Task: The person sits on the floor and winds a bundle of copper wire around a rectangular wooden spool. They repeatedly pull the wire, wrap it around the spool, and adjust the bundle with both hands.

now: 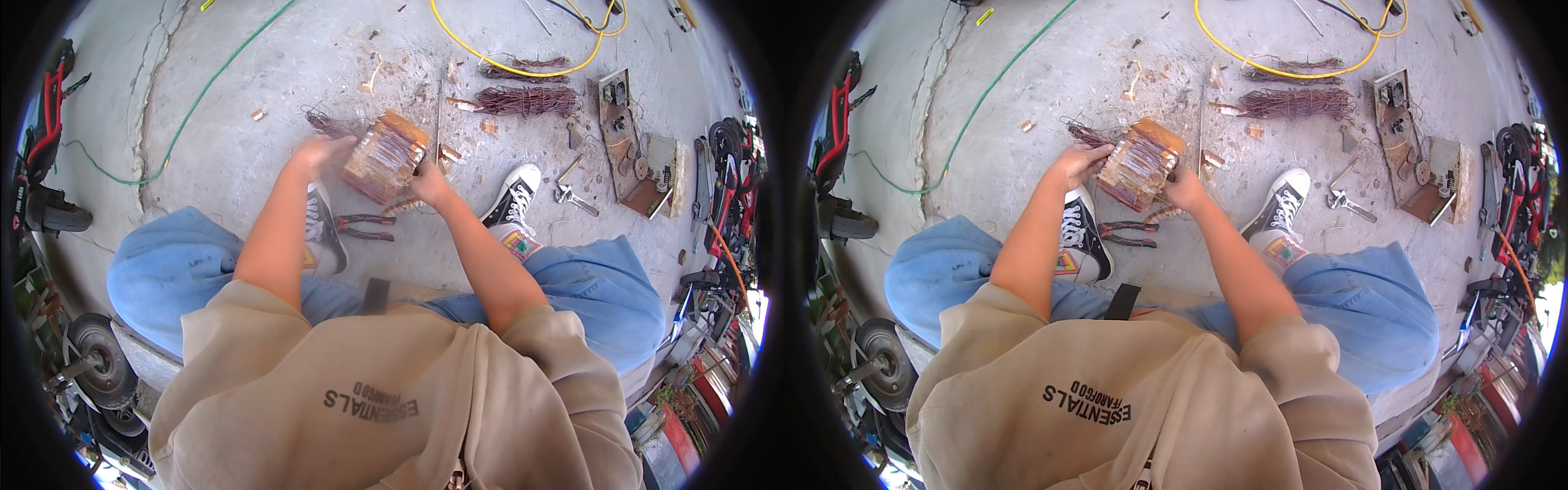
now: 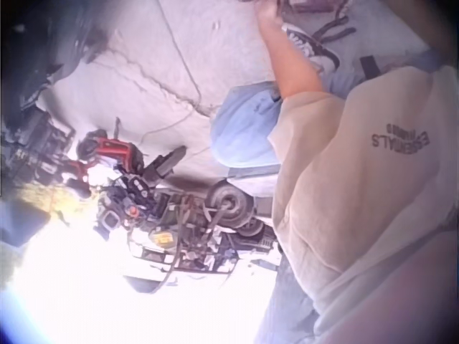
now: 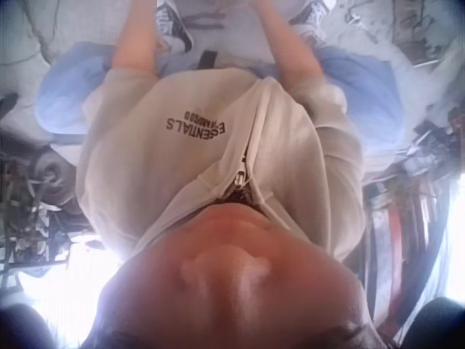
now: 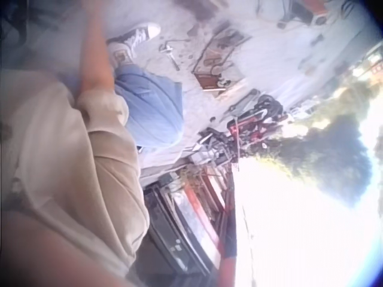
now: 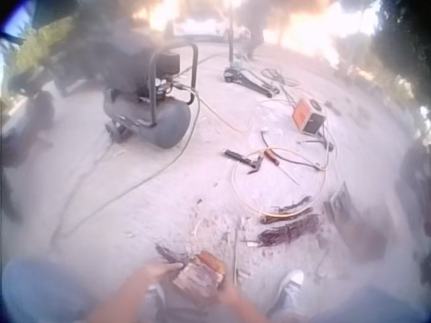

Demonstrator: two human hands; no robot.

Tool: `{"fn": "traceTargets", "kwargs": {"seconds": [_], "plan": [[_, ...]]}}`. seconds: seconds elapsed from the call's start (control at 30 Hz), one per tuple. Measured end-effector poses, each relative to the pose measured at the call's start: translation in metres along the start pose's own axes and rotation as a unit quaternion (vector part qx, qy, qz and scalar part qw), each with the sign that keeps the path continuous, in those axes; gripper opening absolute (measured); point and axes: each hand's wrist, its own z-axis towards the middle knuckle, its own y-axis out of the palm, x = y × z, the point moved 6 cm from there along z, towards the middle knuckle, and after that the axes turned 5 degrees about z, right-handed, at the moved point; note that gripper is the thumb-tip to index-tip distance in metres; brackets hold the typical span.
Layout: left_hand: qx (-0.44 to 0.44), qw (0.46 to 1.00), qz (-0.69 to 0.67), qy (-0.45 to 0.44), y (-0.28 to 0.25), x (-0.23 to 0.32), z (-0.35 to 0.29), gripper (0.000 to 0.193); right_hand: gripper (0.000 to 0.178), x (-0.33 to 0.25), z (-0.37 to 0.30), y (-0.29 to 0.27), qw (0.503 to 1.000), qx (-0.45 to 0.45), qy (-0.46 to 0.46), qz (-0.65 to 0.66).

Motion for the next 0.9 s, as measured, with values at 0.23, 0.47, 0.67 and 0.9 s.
{"fn": "traceTargets", "kwargs": {"seconds": [0.23,0.47,0.67,0.9], "plan": [[-0.076,0.994,-0.077,0.003,0.012,-0.019,-0.005,0.024,0.028,-0.001,-0.030,-0.036,0.991,-0.128,0.004,-0.035],[0.091,0.977,0.101,0.165,0.013,0.055,-0.043,0.042,0.021,-0.013,-0.153,-0.299,0.940,-0.096,0.002,-0.326],[0.155,0.686,0.409,0.581,0.155,0.130,-0.135,0.062,0.014,-0.181,-0.250,-0.327,0.947,-0.003,-0.110,-0.301],[-0.090,0.895,0.095,0.426,0.149,0.166,-0.134,0.067,0.015,-0.185,-0.221,-0.280,0.976,0.088,-0.195,-0.046]]}}
